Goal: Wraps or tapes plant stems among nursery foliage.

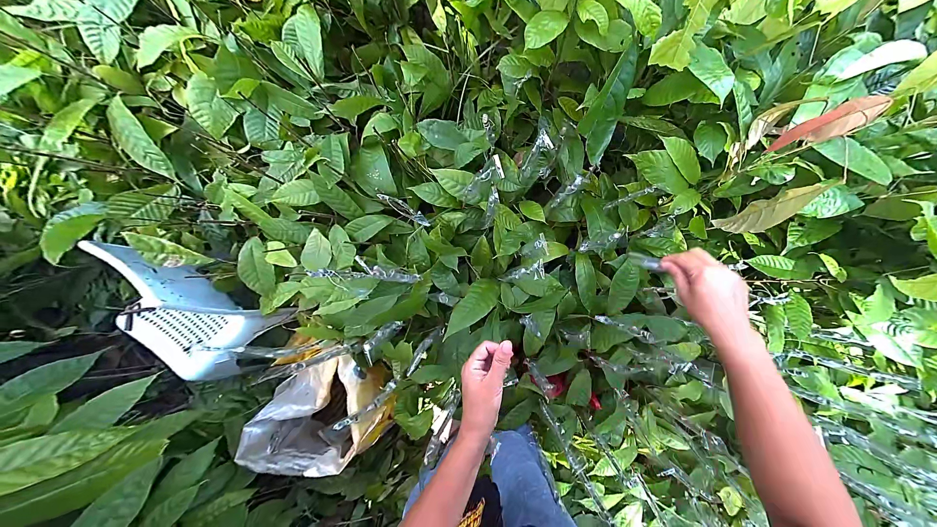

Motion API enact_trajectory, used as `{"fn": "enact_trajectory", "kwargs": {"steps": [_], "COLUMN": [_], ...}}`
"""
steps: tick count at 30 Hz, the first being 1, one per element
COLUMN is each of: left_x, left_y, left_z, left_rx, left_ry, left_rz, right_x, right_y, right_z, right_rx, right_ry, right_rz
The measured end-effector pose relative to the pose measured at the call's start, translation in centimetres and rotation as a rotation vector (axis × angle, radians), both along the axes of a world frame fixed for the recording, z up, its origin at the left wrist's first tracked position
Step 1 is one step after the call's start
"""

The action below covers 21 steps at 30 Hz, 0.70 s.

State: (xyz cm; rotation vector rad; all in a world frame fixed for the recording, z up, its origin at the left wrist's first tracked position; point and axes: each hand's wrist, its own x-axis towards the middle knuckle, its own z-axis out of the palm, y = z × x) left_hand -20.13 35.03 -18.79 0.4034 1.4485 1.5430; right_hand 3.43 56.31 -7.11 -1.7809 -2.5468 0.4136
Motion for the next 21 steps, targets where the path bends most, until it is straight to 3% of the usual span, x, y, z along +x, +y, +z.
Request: {"fn": "enact_trajectory", "kwargs": {"steps": [4,7,21], "left_x": [0.8,1.4,-0.9], "left_y": [-0.5,-0.9,-2.8], "left_z": [-0.6,-0.9,-1.9], "left_rx": [-0.034,-0.059,-0.138], "left_ry": [-0.027,-0.032,0.026], "left_rz": [-0.021,-0.060,-0.041], "right_x": [1.0,0.4,-4.2], "right_y": [7.4,10.3,13.2], "right_z": [2.9,2.9,-0.8], "right_rx": [0.021,-0.024,-0.207], "right_ry": [-0.345,-0.483,-0.768], "right_rz": [-0.145,-0.156,-0.229]}}
